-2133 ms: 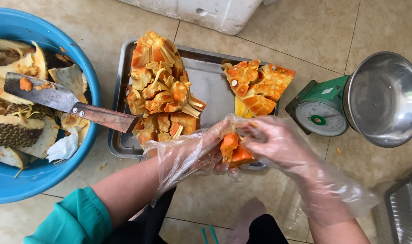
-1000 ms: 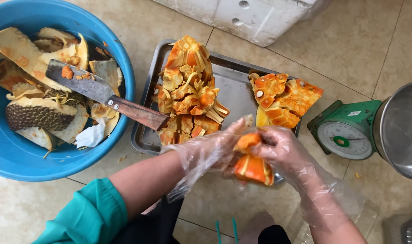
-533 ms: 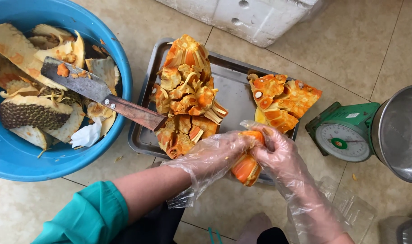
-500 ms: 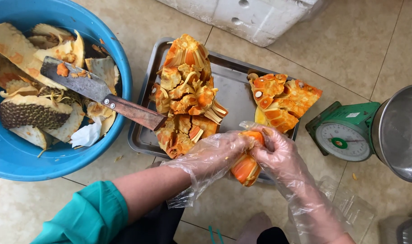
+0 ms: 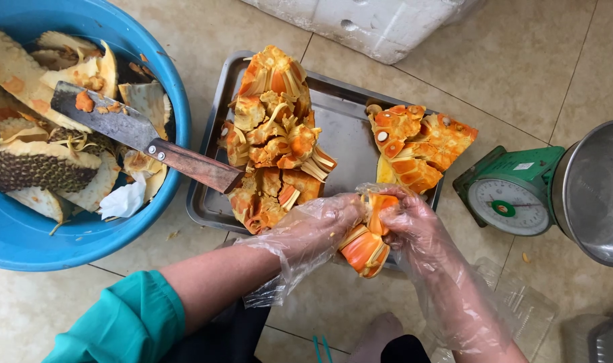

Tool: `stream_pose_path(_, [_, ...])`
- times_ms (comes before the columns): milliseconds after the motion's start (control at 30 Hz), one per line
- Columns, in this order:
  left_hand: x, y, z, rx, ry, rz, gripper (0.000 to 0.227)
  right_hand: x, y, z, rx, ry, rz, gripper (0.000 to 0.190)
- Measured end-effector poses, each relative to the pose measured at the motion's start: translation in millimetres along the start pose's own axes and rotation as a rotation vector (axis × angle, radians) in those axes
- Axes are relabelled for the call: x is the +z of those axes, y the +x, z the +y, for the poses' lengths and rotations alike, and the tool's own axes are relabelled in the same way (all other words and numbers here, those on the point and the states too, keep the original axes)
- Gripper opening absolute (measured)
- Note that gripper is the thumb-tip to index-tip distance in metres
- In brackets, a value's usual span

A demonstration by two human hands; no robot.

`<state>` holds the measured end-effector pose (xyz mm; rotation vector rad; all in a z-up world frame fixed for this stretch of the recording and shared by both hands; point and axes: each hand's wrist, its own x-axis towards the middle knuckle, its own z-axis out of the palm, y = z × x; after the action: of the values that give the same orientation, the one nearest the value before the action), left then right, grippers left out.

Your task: Processing jackfruit by cutting and separating bulbs from the rind using a knife.

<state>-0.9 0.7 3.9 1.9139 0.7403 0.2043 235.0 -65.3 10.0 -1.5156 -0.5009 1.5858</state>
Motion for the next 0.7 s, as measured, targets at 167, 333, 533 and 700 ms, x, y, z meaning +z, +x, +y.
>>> stream_pose_path(167, [-6, -3, 7, -0.025, 0.003, 0.024, 0.039, 11, -5, -6, -0.018, 0.075, 0.030, 0.056])
stream_pose_path(333, [-57, -11, 80, -0.200, -0.230, -0.008, 0.051, 16, -13, -12, -0.061, 0.008, 0.078, 0.058])
stream_pose_path(533, [-66, -6, 91, -0.448, -0.439, -0.168, 0.077, 10, -13, -10, -0.182, -0.088, 0.053, 0.053])
stream_pose_path(700, [-97, -10, 134, -0.537, -0.485, -0.117, 0.048, -2, -12, -4, -0.190, -0.135, 0.000, 0.059])
